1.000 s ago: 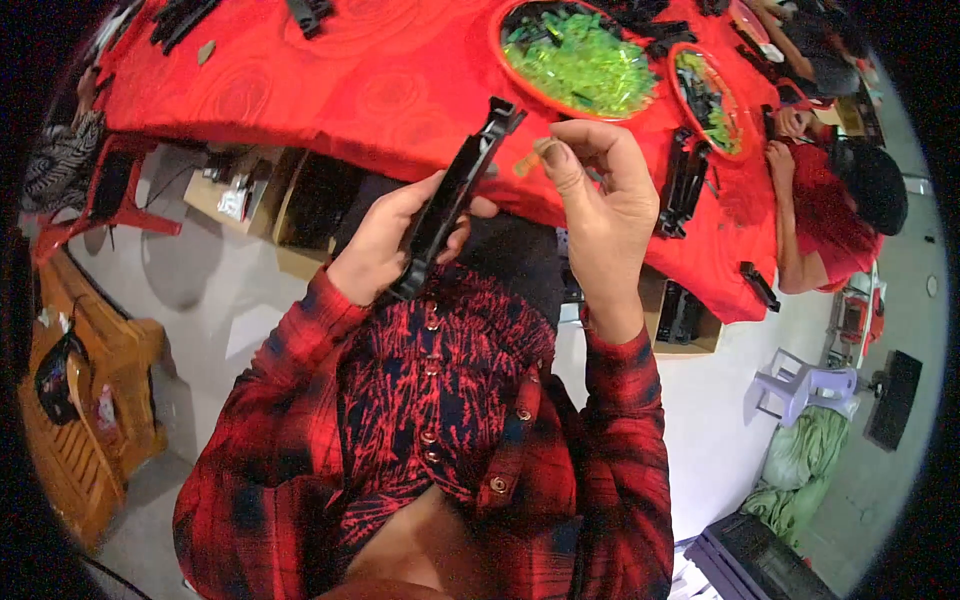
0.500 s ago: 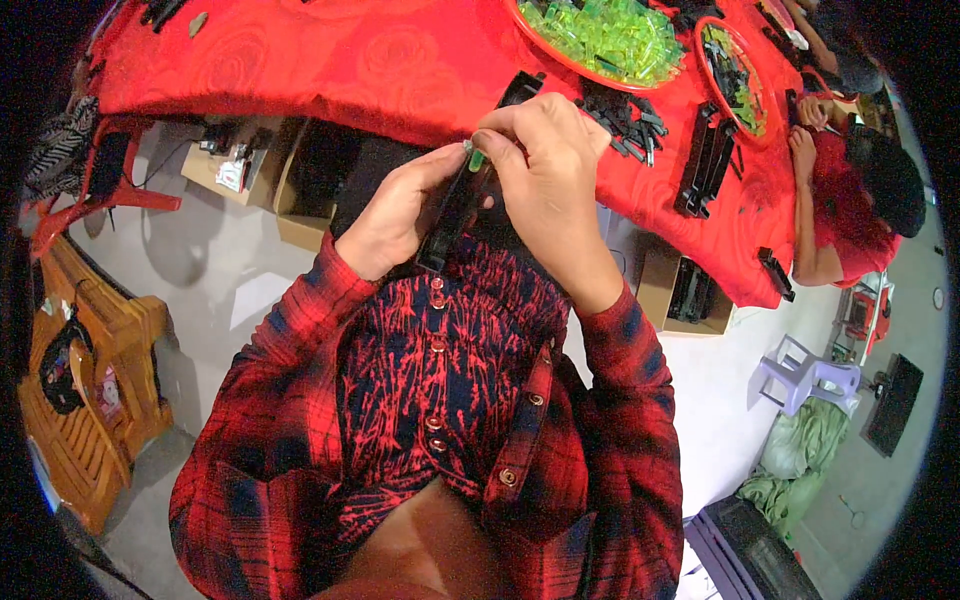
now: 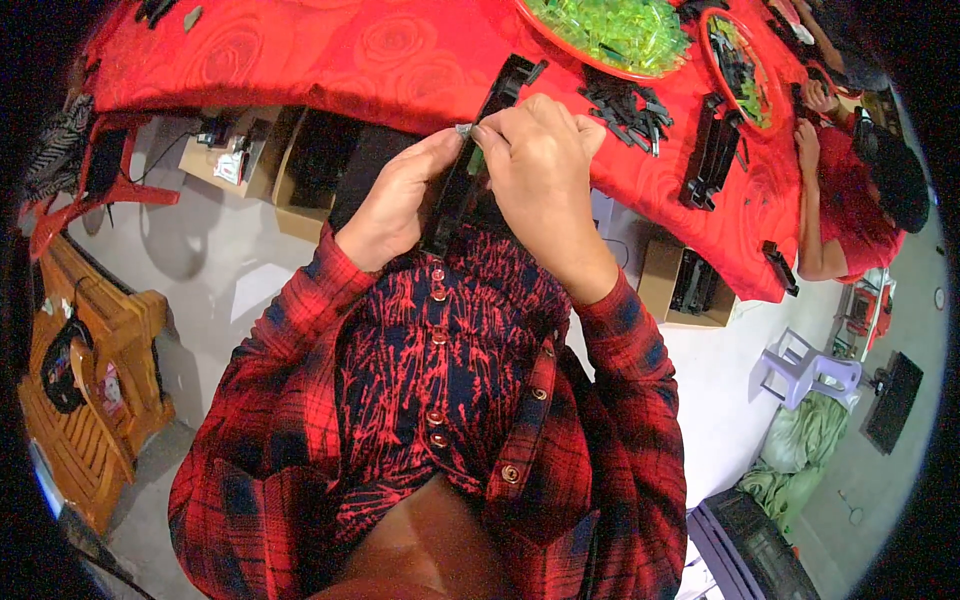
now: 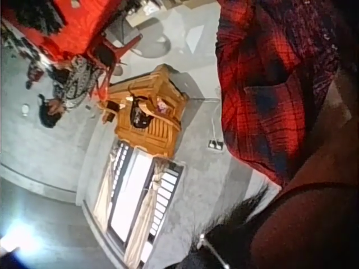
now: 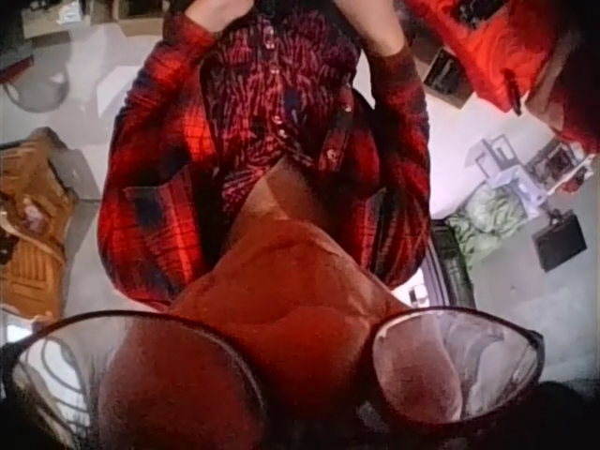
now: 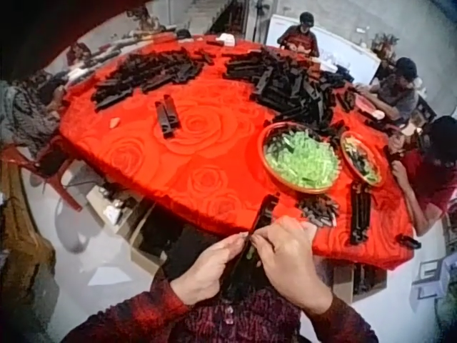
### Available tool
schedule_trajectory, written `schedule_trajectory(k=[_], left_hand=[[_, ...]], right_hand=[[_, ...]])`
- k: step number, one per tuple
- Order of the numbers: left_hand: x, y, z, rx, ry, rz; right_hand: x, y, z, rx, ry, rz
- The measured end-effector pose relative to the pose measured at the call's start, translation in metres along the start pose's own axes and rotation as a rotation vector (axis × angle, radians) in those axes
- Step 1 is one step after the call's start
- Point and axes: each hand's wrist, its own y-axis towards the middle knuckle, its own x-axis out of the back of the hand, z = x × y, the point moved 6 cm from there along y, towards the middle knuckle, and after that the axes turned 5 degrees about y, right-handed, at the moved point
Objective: The person assembles components by inserting small parts into a black plastic housing, places the assembled piece into a cardboard box, and assembles another plastic housing.
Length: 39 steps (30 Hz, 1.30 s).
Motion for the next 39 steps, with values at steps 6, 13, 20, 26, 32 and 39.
schedule_trajectory(k=[6, 13, 20, 26, 32, 39], left_hand=[[0.002, -0.001, 0.002, 0.008, -0.001, -0.046], [0.007, 0.003, 0.009, 0.034, -0.057, -0.012], [0.005, 0.002, 0.000, -0.046, 0.005, -0.006], [0.008, 0.003, 0.002, -0.063, 0.081, -0.037], [0.010, 0.005, 0.003, 0.025, 0.053, 0.101], [0.011, 0.008, 0.006, -0.028, 0.099, 0.069]], right_hand=[[0.001, -0.001, 0.009, 0.086, -0.083, 0.005], [0.003, -0.002, 0.022, 0.154, -0.246, 0.104], [-0.001, -0.005, 0.010, 0.086, -0.096, 0.027], [-0.005, -0.007, 0.008, 0.088, -0.092, 0.054], [0.009, -0.003, -0.022, -0.137, 0.180, -0.155], [-0.006, -0.013, -0.011, -0.107, 0.066, -0.015]])
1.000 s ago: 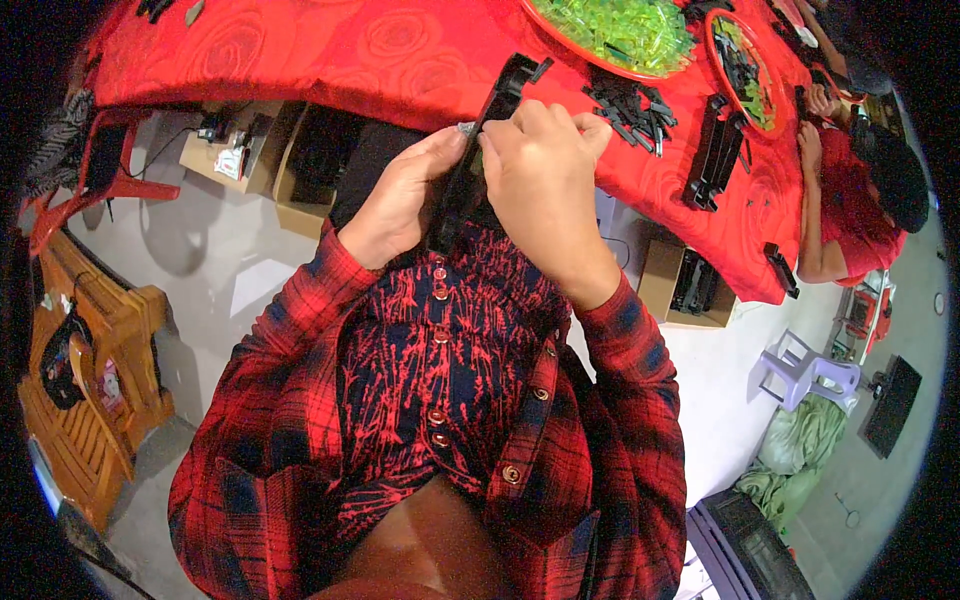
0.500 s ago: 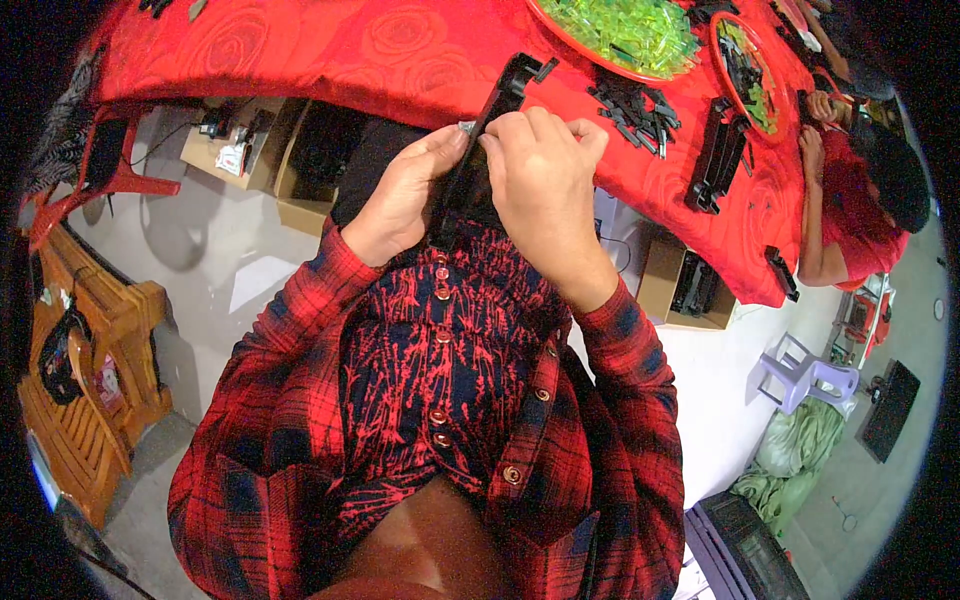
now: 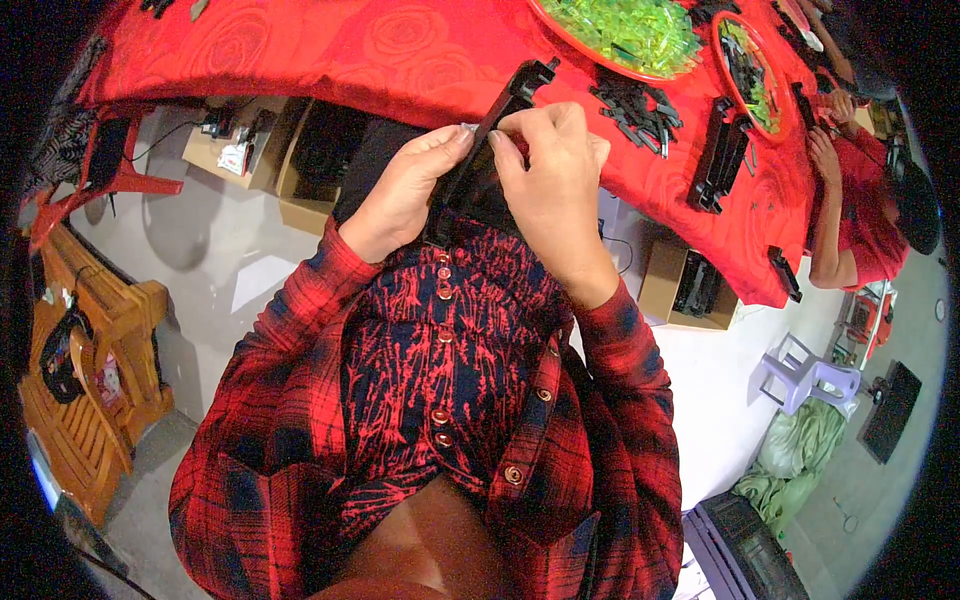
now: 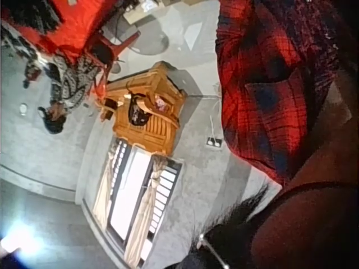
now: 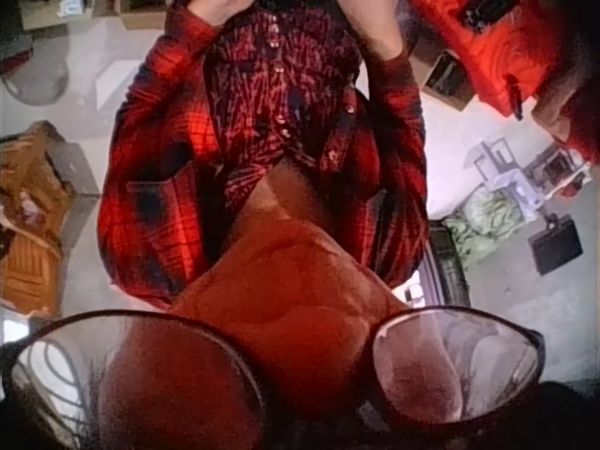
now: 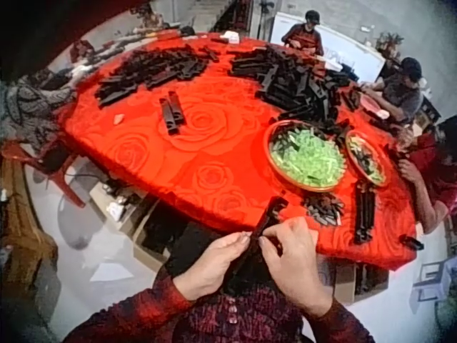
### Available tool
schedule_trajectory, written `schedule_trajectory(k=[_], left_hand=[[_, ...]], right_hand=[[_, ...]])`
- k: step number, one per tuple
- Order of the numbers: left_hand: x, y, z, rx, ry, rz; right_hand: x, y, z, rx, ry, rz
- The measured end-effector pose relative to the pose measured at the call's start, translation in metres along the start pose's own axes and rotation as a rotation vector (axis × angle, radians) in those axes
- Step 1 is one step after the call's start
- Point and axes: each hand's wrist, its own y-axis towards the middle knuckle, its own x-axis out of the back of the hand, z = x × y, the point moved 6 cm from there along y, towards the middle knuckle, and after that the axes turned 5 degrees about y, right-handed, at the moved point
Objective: The person assembles components by inserting small parts into a black plastic housing, places the assembled piece into a cardboard box, and assembles another plastic housing.
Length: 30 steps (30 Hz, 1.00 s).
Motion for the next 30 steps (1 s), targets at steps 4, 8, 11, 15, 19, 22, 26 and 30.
schedule_trajectory(k=[4, 8, 11, 15, 19, 22, 26, 30], left_hand=[[0.005, -0.001, 0.001, -0.018, 0.028, -0.071], [0.010, 0.002, 0.007, -0.013, 0.026, -0.082], [0.007, 0.002, 0.005, 0.010, -0.014, -0.072], [0.009, 0.002, 0.003, 0.010, -0.014, -0.045], [0.015, 0.003, 0.007, 0.043, -0.002, -0.051], [0.016, 0.003, 0.006, 0.072, -0.004, -0.005], [0.017, 0.004, 0.008, 0.139, -0.035, 0.054], [0.020, 0.005, 0.013, 0.110, 0.004, 0.023]], right_hand=[[-0.002, 0.001, 0.007, 0.081, -0.108, 0.007], [-0.005, 0.005, 0.006, 0.058, -0.123, 0.057], [-0.003, 0.006, 0.004, 0.018, -0.116, 0.062], [-0.002, 0.001, 0.013, 0.140, -0.151, 0.076], [-0.005, -0.003, 0.019, 0.159, -0.207, 0.087], [-0.008, -0.005, 0.012, 0.147, -0.195, 0.063], [-0.010, -0.007, 0.006, 0.106, -0.171, 0.076], [-0.011, -0.011, 0.011, 0.160, -0.260, 0.041]])
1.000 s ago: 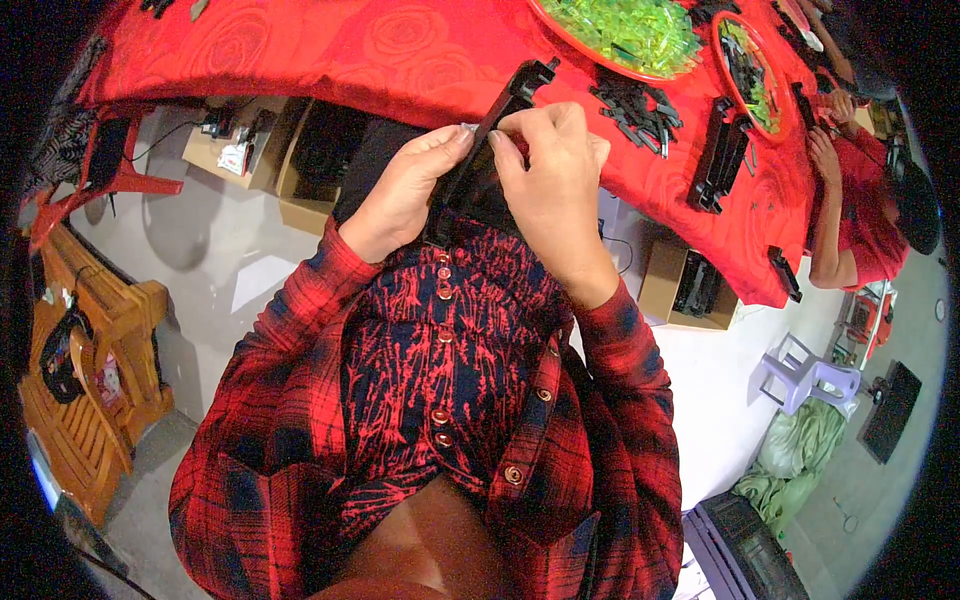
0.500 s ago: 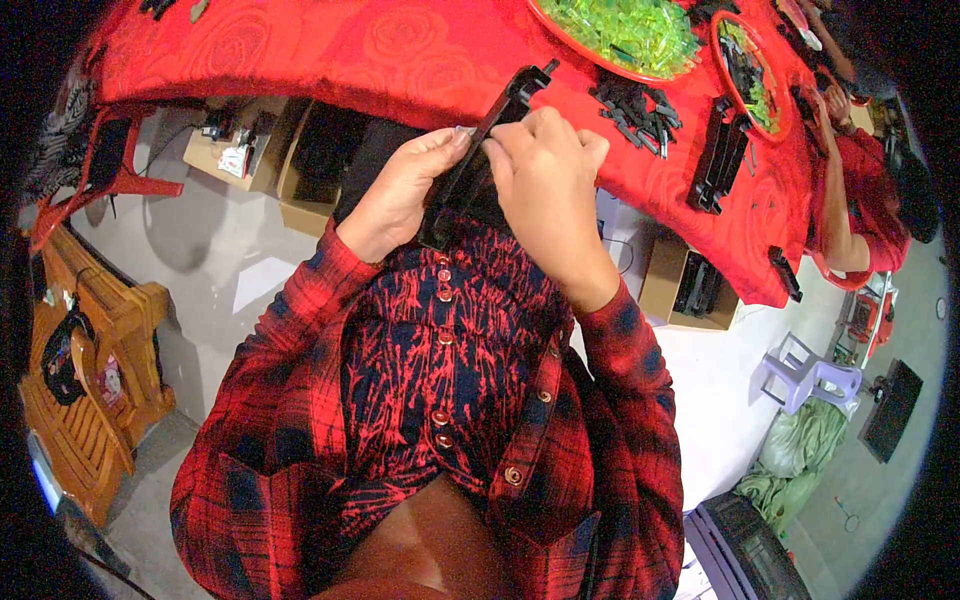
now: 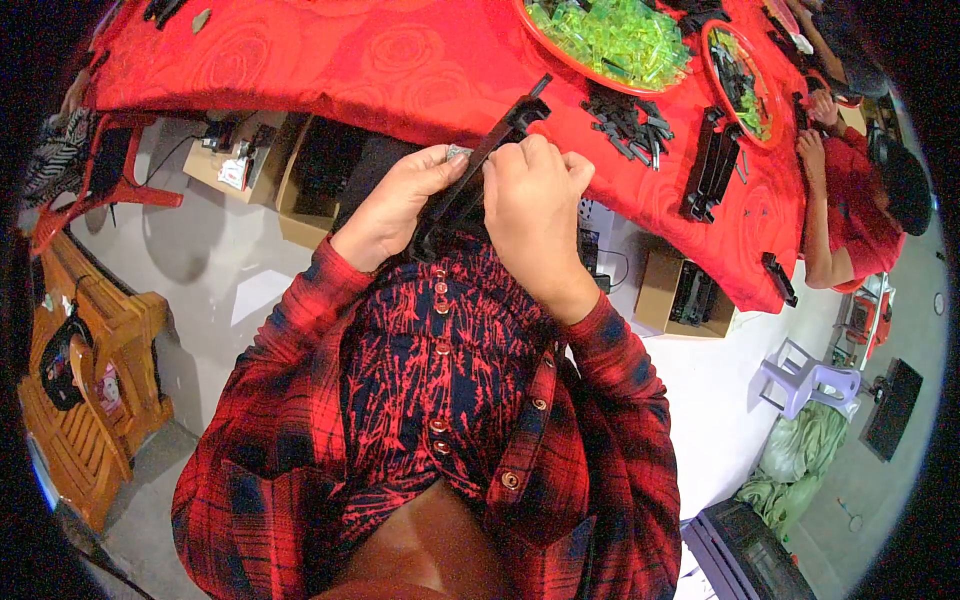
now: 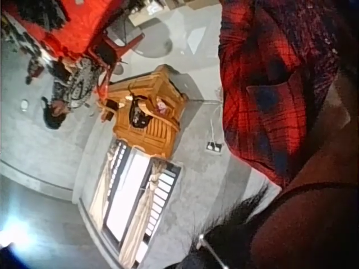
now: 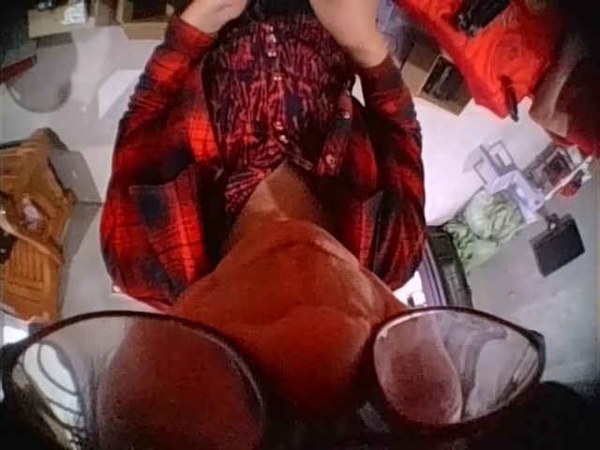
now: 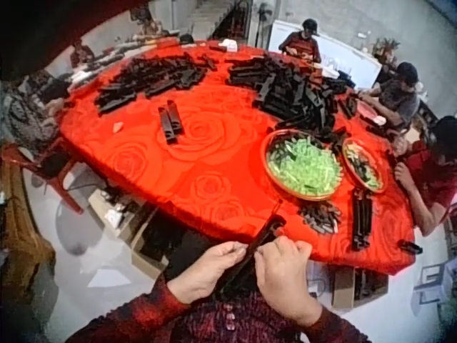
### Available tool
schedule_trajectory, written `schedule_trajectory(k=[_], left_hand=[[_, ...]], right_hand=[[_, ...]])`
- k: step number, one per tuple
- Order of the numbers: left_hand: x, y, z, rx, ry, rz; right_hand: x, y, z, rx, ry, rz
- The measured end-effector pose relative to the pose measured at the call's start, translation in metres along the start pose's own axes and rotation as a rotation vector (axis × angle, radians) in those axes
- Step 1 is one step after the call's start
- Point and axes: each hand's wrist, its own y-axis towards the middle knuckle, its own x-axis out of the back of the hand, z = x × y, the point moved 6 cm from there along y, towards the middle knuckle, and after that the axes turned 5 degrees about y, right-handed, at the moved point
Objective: The person assembles components by inserting small parts into a black plastic housing, places the assembled piece into a cardboard box, and assembles another plastic housing.
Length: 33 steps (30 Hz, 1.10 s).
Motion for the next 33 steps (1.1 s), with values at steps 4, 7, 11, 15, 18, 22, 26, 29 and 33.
schedule_trajectory(k=[4, 7, 11, 15, 18, 22, 26, 29, 33], left_hand=[[-0.001, -0.002, -0.005, -0.039, 0.095, -0.062], [0.002, -0.001, -0.009, -0.076, 0.122, -0.097], [0.001, -0.002, -0.013, -0.059, 0.132, -0.100], [-0.001, -0.006, -0.021, -0.018, 0.155, -0.046], [-0.003, -0.009, -0.018, 0.095, 0.200, 0.034], [-0.018, -0.014, -0.013, 0.253, 0.062, 0.262], [-0.023, -0.020, -0.027, 0.249, -0.019, 0.316], [-0.028, -0.026, -0.046, 0.181, -0.556, 0.548], [-0.018, -0.017, -0.038, 0.095, -0.423, 0.311]], right_hand=[[-0.001, -0.001, 0.009, 0.034, -0.011, -0.049], [0.001, -0.002, 0.011, -0.003, 0.070, -0.054], [0.000, -0.002, 0.004, -0.050, 0.215, -0.005], [0.026, 0.011, -0.017, 0.011, 0.215, -0.212], [0.036, 0.019, -0.028, 0.062, 0.173, -0.310], [0.018, 0.014, -0.041, -0.044, 0.184, -0.211], [0.008, 0.009, -0.054, -0.279, 0.505, -0.211], [0.014, 0.011, -0.066, -0.379, 0.572, -0.334], [0.025, 0.012, -0.073, -0.441, 0.520, -0.476]])
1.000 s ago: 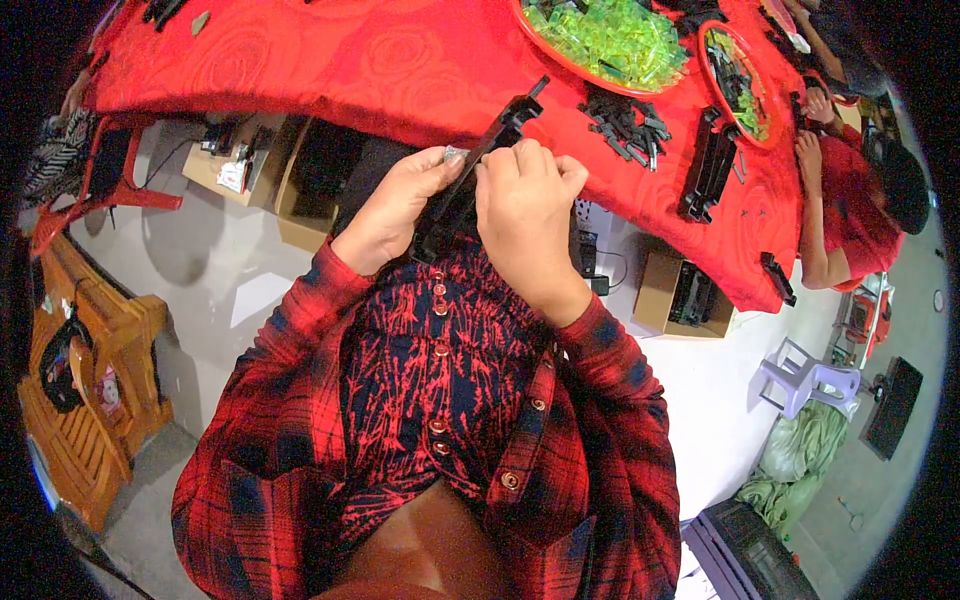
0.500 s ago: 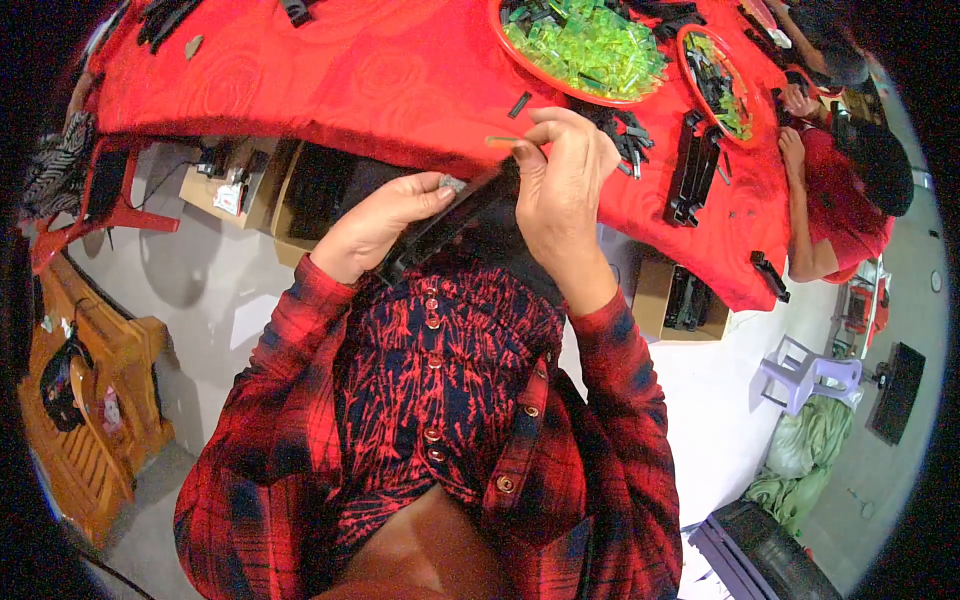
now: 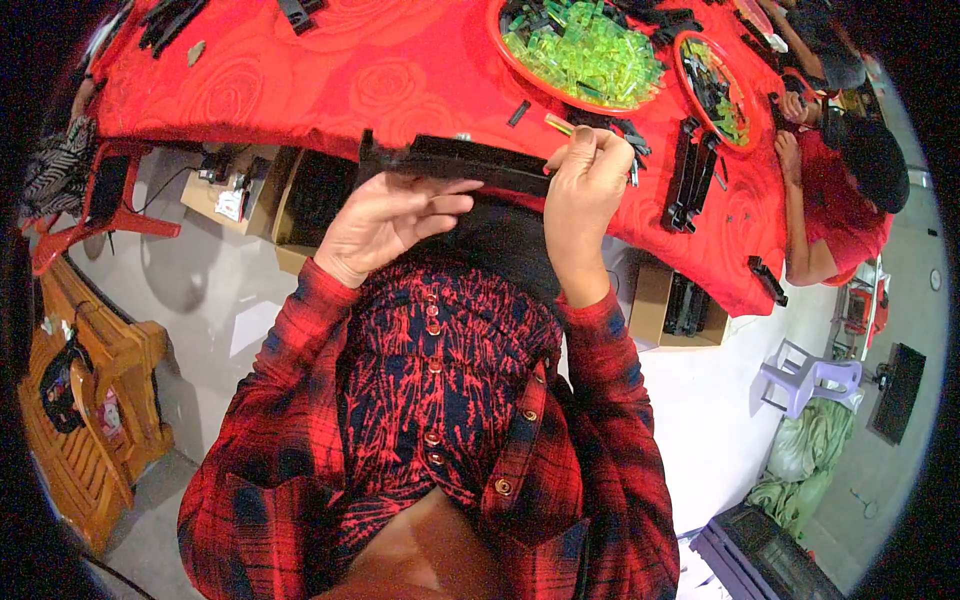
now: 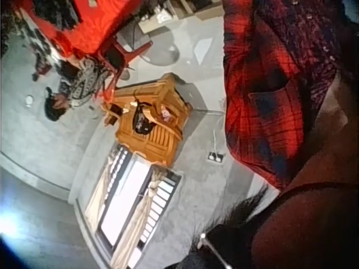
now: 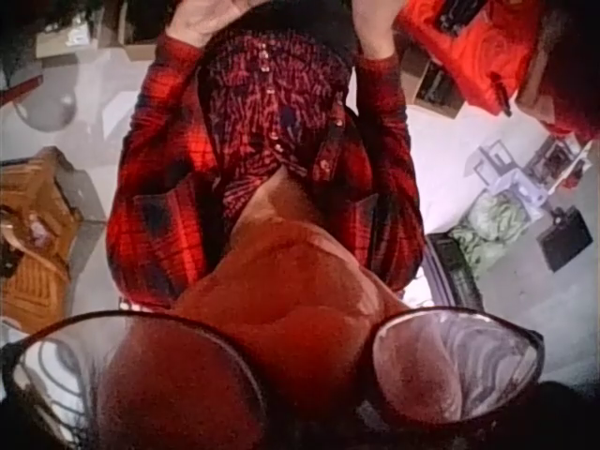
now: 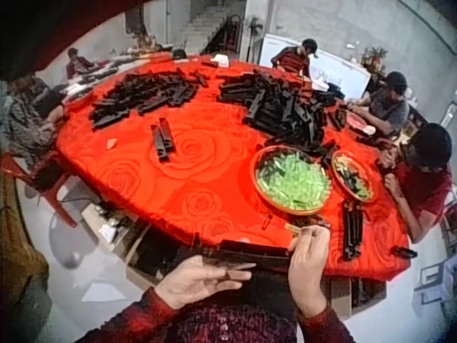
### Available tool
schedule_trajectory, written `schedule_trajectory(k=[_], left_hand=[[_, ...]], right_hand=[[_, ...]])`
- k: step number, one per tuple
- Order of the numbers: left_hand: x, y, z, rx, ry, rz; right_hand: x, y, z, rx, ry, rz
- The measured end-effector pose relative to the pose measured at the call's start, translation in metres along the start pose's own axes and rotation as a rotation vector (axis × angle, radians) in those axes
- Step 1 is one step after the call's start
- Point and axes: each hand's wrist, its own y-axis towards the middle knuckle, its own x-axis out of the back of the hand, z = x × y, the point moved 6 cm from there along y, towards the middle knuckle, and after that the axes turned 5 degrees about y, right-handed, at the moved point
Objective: The person assembles components by inserting small parts into a black plastic housing, places the assembled piece into a cardboard box, and assembles another plastic housing.
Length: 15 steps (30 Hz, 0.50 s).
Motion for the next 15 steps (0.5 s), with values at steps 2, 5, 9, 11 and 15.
schedule_trajectory(k=[2, 5, 9, 11, 15], left_hand=[[-0.009, 0.004, -0.003, -0.232, 0.275, -0.056], [0.015, 0.010, 0.008, -0.241, 0.301, -0.171], [0.014, 0.017, -0.002, -0.365, 0.277, -0.267], [0.011, 0.015, -0.010, -0.425, 0.238, -0.291], [0.012, 0.011, -0.013, -0.367, 0.218, -0.248]], right_hand=[[0.001, -0.001, -0.006, -0.016, -0.030, -0.064], [-0.008, -0.010, 0.008, -0.015, -0.083, -0.046], [-0.021, -0.024, 0.010, -0.088, 0.006, 0.103], [-0.017, -0.020, 0.013, -0.121, 0.148, 0.101], [-0.001, -0.002, 0.027, -0.072, 0.290, 0.115]])
